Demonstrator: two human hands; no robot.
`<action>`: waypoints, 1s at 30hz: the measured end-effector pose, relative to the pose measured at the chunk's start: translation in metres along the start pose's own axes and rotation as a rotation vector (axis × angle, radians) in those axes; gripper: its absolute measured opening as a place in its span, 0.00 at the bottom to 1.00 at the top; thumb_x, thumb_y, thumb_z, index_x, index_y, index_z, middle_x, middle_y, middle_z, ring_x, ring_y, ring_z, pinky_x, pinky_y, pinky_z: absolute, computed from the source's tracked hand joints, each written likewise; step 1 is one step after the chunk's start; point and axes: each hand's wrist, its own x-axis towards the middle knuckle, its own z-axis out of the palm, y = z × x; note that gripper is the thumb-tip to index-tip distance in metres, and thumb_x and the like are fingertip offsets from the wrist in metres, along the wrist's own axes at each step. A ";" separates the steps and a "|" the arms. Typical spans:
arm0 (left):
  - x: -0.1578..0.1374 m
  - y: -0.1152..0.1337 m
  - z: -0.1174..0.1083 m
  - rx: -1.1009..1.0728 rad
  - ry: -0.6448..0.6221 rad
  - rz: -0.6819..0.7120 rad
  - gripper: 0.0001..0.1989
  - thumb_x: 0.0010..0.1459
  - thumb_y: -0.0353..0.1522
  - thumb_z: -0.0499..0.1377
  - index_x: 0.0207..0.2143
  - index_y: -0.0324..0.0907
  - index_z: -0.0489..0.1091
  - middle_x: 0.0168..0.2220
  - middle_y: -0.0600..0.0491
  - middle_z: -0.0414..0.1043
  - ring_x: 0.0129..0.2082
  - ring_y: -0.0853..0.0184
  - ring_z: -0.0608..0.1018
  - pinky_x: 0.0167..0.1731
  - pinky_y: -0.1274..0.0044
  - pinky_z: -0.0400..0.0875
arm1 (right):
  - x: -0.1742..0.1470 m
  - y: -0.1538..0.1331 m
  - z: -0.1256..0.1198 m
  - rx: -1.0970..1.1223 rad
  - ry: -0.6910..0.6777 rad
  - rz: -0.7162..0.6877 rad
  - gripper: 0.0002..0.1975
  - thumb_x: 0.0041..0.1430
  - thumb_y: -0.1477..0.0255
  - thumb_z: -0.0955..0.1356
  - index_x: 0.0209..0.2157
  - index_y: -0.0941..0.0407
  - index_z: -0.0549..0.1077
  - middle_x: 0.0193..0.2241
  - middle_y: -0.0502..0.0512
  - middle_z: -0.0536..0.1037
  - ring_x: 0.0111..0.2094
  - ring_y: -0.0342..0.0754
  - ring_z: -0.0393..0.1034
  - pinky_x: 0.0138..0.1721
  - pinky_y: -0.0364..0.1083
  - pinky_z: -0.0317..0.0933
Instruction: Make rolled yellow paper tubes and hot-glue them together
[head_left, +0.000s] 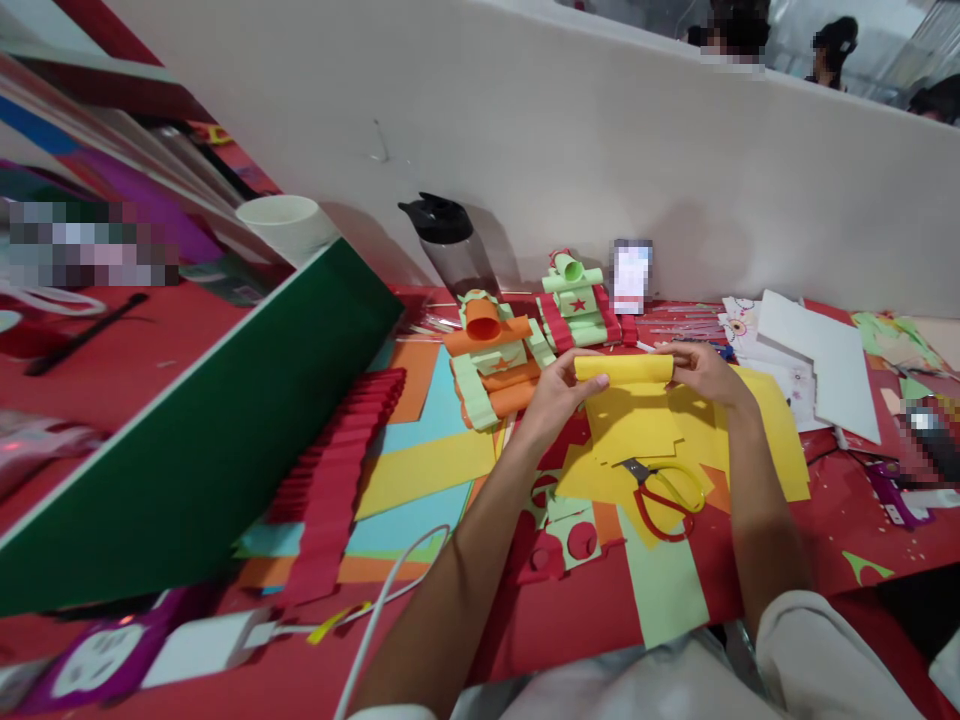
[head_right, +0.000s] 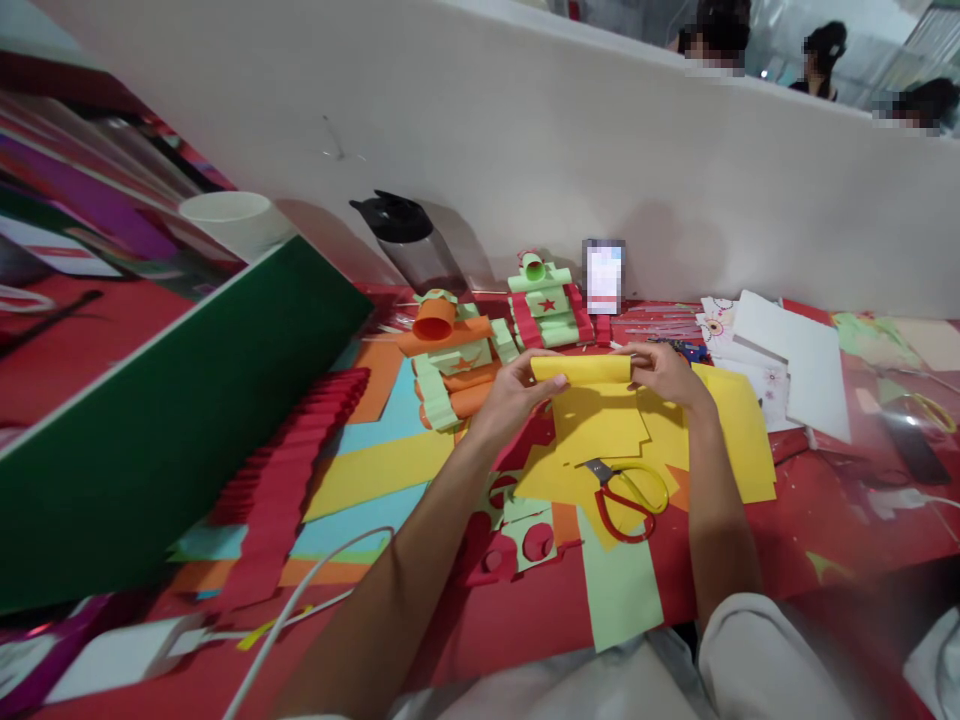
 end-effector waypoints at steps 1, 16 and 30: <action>0.001 -0.001 0.000 -0.017 -0.018 -0.005 0.26 0.43 0.39 0.79 0.43 0.43 0.78 0.37 0.54 0.80 0.35 0.67 0.81 0.38 0.77 0.78 | 0.001 0.000 0.001 -0.019 0.010 0.016 0.20 0.54 0.63 0.78 0.48 0.54 0.85 0.38 0.56 0.86 0.35 0.49 0.81 0.35 0.46 0.77; 0.007 -0.003 -0.018 -0.009 -0.162 -0.219 0.21 0.40 0.36 0.78 0.39 0.43 0.83 0.33 0.50 0.83 0.33 0.62 0.84 0.36 0.73 0.82 | -0.004 -0.007 -0.008 -0.032 0.023 0.075 0.18 0.46 0.62 0.81 0.38 0.57 0.88 0.30 0.55 0.86 0.34 0.53 0.81 0.39 0.49 0.76; 0.003 -0.012 0.008 0.049 -0.077 -0.055 0.14 0.46 0.35 0.71 0.38 0.42 0.80 0.30 0.50 0.84 0.28 0.62 0.83 0.30 0.74 0.76 | 0.009 -0.002 0.015 0.289 0.084 -0.028 0.36 0.57 0.43 0.75 0.59 0.51 0.76 0.48 0.62 0.85 0.49 0.57 0.82 0.51 0.56 0.79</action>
